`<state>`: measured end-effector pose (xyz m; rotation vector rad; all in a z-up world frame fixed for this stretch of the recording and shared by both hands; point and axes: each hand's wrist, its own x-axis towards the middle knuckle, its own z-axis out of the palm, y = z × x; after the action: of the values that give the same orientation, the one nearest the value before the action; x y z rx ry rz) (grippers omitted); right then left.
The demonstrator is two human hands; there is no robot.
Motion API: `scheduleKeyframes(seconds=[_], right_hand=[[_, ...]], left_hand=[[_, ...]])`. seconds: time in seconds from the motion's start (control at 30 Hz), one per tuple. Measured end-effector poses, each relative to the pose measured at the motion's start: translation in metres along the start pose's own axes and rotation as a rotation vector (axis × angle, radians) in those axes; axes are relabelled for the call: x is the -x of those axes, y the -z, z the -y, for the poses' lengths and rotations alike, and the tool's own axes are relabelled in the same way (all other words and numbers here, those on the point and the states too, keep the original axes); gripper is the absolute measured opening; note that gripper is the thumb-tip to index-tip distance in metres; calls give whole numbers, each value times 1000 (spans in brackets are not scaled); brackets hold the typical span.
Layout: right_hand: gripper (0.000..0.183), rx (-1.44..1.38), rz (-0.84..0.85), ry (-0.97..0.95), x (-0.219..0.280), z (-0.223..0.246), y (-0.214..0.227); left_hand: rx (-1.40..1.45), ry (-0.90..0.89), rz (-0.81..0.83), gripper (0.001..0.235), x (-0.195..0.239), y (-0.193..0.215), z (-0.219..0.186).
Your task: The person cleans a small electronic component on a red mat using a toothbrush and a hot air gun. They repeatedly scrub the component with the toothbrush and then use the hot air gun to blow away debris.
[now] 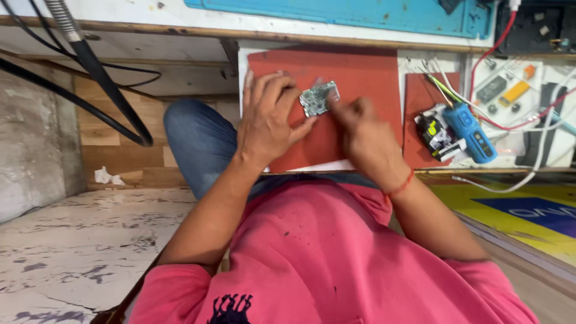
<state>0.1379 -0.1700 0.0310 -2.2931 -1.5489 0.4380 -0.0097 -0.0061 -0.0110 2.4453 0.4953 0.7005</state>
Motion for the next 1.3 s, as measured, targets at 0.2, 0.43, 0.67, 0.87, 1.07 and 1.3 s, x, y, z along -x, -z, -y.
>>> scheduleKeyframes(seconds=[0.2, 0.43, 0.67, 0.87, 1.07, 1.3], right_hand=[[57, 11, -58, -13, 4, -12, -7], [45, -30, -102, -81, 2, -2, 6], [56, 17, -17, -54, 3, -1, 2], [60, -11, 7, -40, -11, 6, 1], [61, -1, -8, -42, -4, 5, 2], [58, 85, 26, -75, -1, 11, 4]], left_hand=[[-10, -29, -8, 48, -4, -3, 4], [-95, -76, -27, 43, -5, -8, 4], [-53, -51, -15, 45, 1, -8, 5], [-56, -47, -12, 49, -7, -2, 9], [-20, -54, -22, 54, -12, -3, 8], [-41, -42, -4, 45, -8, 0, 3]])
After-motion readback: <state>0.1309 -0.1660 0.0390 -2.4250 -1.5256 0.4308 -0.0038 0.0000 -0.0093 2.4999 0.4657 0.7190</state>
